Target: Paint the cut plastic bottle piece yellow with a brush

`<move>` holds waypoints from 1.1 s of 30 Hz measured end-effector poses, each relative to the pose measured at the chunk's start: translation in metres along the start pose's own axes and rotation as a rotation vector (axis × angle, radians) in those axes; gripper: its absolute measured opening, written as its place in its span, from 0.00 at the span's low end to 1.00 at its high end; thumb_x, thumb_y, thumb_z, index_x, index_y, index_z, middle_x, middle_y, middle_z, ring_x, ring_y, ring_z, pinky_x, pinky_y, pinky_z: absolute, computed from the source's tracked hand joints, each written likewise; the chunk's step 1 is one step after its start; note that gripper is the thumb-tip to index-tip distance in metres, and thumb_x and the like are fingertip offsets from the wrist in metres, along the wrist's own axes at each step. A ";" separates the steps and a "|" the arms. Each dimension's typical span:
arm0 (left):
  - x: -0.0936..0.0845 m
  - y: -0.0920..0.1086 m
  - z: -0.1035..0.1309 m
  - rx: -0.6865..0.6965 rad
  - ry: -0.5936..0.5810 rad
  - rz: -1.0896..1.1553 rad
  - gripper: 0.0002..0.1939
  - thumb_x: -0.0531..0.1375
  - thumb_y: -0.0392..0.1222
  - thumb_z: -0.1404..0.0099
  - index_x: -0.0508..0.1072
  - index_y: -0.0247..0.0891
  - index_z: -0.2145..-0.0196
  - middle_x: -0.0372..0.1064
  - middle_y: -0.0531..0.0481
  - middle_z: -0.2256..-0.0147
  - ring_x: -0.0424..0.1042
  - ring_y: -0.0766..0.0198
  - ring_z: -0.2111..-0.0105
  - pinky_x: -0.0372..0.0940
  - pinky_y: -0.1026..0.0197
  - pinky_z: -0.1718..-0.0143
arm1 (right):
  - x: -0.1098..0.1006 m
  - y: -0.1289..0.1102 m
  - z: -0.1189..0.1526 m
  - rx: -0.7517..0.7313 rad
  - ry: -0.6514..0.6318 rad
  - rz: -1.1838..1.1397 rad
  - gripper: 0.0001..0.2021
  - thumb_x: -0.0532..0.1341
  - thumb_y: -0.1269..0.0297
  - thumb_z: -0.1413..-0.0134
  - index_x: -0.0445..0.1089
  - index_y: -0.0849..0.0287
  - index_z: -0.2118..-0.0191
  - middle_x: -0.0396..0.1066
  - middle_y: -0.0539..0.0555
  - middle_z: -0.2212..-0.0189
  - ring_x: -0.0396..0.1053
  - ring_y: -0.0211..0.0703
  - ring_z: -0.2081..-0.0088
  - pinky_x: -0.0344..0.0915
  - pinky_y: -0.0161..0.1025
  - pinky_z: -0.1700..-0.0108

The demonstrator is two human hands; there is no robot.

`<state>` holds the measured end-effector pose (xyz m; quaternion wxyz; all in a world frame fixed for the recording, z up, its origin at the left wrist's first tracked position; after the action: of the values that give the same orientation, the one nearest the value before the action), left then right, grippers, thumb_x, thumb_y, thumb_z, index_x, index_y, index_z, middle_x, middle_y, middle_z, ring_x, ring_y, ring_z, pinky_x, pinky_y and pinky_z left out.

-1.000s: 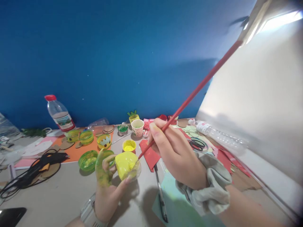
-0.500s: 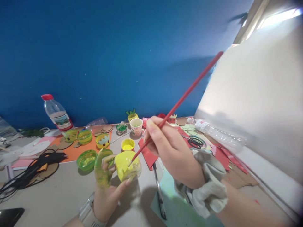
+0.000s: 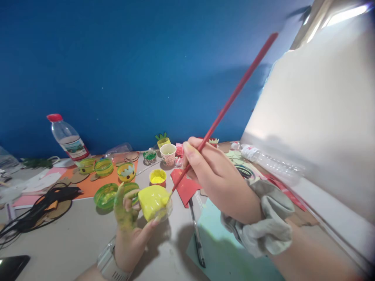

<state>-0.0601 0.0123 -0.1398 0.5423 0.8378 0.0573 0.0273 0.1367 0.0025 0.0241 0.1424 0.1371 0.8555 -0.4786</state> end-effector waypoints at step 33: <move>0.001 -0.006 -0.001 -0.013 -0.031 0.011 0.51 0.71 0.45 0.49 0.48 0.50 0.35 0.64 0.44 0.49 0.75 0.53 0.55 0.72 0.49 0.53 | 0.011 -0.005 0.000 -0.061 -0.062 0.057 0.16 0.47 0.60 0.26 0.54 0.55 0.70 0.57 0.43 0.79 0.58 0.34 0.78 0.56 0.38 0.70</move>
<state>-0.0595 0.0160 -0.1442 0.5486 0.8347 0.0444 0.0177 0.1249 0.0005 0.0238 0.1863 0.1422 0.8606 -0.4521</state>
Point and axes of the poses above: each hand's wrist, its own z-axis away from the middle knuckle, its own x-axis out of the palm, y = z × x, the point moved 9 cm from there along -z, towards the middle knuckle
